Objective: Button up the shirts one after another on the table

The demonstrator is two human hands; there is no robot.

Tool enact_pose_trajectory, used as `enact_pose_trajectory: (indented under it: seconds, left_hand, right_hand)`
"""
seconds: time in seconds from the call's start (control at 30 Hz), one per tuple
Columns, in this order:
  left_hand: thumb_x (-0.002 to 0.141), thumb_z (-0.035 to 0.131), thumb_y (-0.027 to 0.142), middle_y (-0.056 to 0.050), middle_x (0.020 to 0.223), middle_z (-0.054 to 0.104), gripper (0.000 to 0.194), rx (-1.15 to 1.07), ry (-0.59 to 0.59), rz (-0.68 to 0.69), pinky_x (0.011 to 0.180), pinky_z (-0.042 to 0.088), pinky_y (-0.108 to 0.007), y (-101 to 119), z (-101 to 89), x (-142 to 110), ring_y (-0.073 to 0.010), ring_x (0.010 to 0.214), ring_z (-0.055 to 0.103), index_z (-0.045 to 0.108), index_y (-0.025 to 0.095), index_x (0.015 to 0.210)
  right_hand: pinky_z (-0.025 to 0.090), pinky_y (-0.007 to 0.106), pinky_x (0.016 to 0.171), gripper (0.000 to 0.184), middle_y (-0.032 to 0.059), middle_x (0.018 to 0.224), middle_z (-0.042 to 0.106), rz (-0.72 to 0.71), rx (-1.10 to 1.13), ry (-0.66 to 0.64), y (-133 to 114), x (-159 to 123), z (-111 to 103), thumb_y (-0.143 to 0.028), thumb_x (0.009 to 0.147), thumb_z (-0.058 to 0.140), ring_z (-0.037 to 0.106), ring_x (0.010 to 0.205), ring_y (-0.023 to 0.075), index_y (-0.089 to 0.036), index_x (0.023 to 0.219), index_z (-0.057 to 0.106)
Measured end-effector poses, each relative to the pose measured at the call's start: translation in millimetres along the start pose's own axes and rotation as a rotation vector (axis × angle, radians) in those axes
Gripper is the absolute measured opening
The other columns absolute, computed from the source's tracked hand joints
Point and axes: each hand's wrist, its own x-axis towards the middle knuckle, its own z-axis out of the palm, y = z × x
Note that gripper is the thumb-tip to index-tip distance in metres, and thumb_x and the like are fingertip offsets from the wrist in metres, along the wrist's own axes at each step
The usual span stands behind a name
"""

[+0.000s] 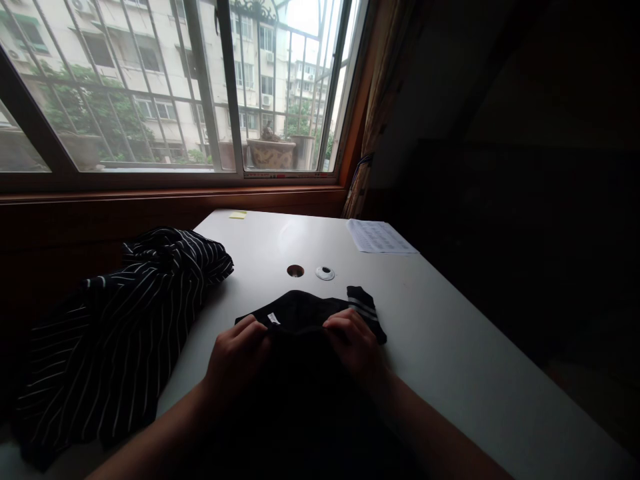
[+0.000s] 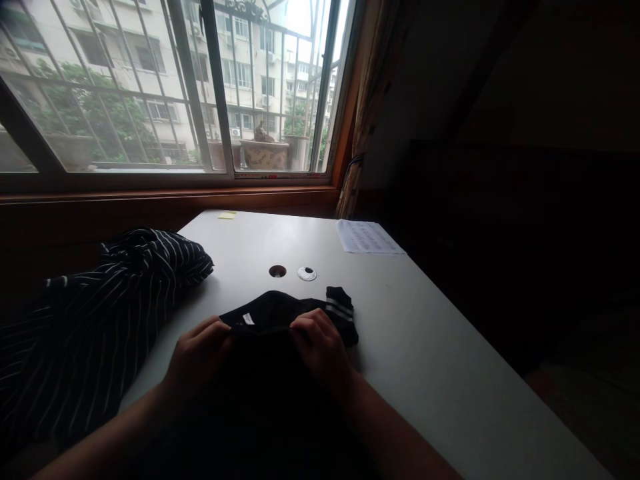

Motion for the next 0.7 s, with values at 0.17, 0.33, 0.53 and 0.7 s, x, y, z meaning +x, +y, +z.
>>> enact_pose_trajectory:
  seconds: [0.17,0.33,0.53,0.7]
  left_hand:
    - [0.093,0.055,0.039,0.000,0.070,0.057,0.026,-0.195,0.039,-0.332,0.058,0.041,-0.024,-5.2,-6.9,9.8,-0.0147,0.064,0.054,0.060,0.017,0.078]
    - [0.087,0.062,0.050,0.004,0.065,0.053,0.034,-0.535,0.219,-0.676,0.051,0.040,-0.020,-29.9,-18.5,21.8,-0.0113,0.056,0.050,0.060,0.017,0.081]
    - [0.092,0.058,0.031,-0.004,0.098,0.068,0.023,-0.772,0.569,-0.706,0.083,0.057,-0.032,-40.5,-21.0,31.7,-0.0181,0.090,0.069,0.057,0.020,0.112]
    - [0.094,0.059,0.029,-0.008,0.133,0.056,0.029,-0.288,0.253,-0.180,0.105,0.049,-0.046,-25.7,-16.1,22.3,-0.0267,0.125,0.056,0.058,0.026,0.123]
  right_hand:
    - [0.054,0.038,0.087,0.021,0.0061,0.106,0.061,0.063,-0.026,0.007,3.5,2.3,1.0,-0.015,0.093,0.061,0.062,0.099,0.0209,-0.024,0.112,0.059]
    - [0.052,0.040,0.093,0.016,0.0068,0.108,0.059,0.117,-0.031,0.002,8.5,4.2,-3.0,-0.021,0.094,0.061,0.060,0.103,0.0220,-0.024,0.109,0.060]
    - [0.052,0.041,0.091,0.024,0.0078,0.112,0.062,0.219,-0.058,-0.390,9.7,0.9,-1.0,-0.041,0.090,0.067,0.059,0.104,0.0248,-0.024,0.108,0.067]
    - [0.047,0.046,0.099,0.040,0.0091,0.123,0.061,0.242,-0.106,-0.525,9.1,-0.9,0.3,-0.049,0.079,0.078,0.053,0.115,0.0290,-0.025,0.110,0.071]
